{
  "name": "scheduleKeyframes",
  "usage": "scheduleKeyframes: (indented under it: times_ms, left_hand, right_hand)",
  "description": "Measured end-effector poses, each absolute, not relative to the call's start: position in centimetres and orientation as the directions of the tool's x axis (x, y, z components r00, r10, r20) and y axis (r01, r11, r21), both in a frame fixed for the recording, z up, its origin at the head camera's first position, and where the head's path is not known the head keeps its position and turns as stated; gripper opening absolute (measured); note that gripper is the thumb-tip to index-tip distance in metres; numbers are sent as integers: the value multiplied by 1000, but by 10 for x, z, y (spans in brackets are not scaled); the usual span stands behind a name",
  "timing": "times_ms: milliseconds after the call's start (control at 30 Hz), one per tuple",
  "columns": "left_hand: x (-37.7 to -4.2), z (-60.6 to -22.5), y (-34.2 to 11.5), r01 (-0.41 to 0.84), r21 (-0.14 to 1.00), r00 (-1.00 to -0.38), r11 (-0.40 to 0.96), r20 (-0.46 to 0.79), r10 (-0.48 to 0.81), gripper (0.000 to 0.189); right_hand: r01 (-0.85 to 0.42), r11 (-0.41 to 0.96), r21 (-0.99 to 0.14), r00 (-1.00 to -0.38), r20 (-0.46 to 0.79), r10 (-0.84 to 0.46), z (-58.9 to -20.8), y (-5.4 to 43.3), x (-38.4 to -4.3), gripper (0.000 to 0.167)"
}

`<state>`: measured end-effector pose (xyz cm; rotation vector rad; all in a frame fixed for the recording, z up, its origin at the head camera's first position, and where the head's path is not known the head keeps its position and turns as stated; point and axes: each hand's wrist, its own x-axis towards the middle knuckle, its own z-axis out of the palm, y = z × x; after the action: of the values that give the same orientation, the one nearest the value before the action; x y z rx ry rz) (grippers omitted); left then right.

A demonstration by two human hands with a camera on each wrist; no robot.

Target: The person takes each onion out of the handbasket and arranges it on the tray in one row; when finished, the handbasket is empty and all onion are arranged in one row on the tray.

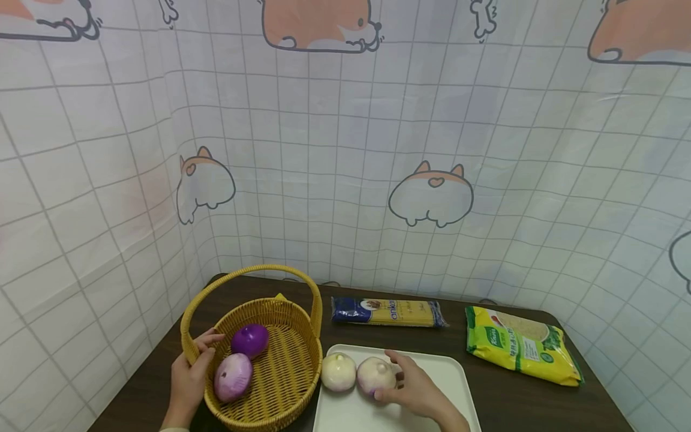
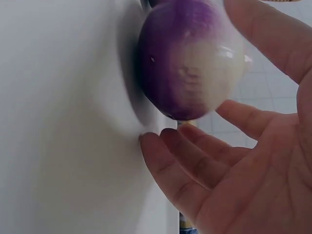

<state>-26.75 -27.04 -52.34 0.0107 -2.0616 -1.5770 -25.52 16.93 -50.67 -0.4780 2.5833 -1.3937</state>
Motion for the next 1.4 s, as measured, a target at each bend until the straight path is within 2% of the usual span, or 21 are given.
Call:
scheduleKeyframes:
  times_ms: [133,267,400,533,700,900,1133,1233,1400]
  left_hand:
    - [-267,-523,-270,301,899,-859,318,400,-318,20]
    - [-267,-522,-270,297,903,-860,311,394,-323,18]
    - [-267,-521,-270,308,903,-854,299,401,-330,15]
    - [-267,-521,-269,316,902,-853,295,406,-328,16]
    - [-267,-520,-269,306,904,-857,300,398,-328,18]
    - [-266,-520,-268,283,918,-865,276,369,-341,16]
    - [-266,-520,-268,279,926,-870,254,356,-342,17]
    - [-266,-520,-268,277,923,-871,266,359,-336,17]
    - [-267,-520,-269,277,918,-867,285,367,-338,18]
  right_hand:
    - [-189,520,-833,-957,38,-288,-504,170,-255,86]
    - [-219,524,-823,-972,136,-192,-499,167,-256,77]
    - [-250,481,-840,-968,224,-113,-490,160,-255,67]
    - [-291,422,-859,-956,277,-95,-477,150,-247,56]
    - [-319,302,-898,-946,280,-164,-467,133,-239,46]
    - [-266,160,-951,-935,215,-282,-468,103,-235,36]
    - [-246,66,-967,-883,196,-427,-480,70,-228,35]
    - [-295,71,-953,-867,236,-438,-485,58,-228,33]
    - [-444,135,-886,-835,354,-421,-486,40,-232,27]
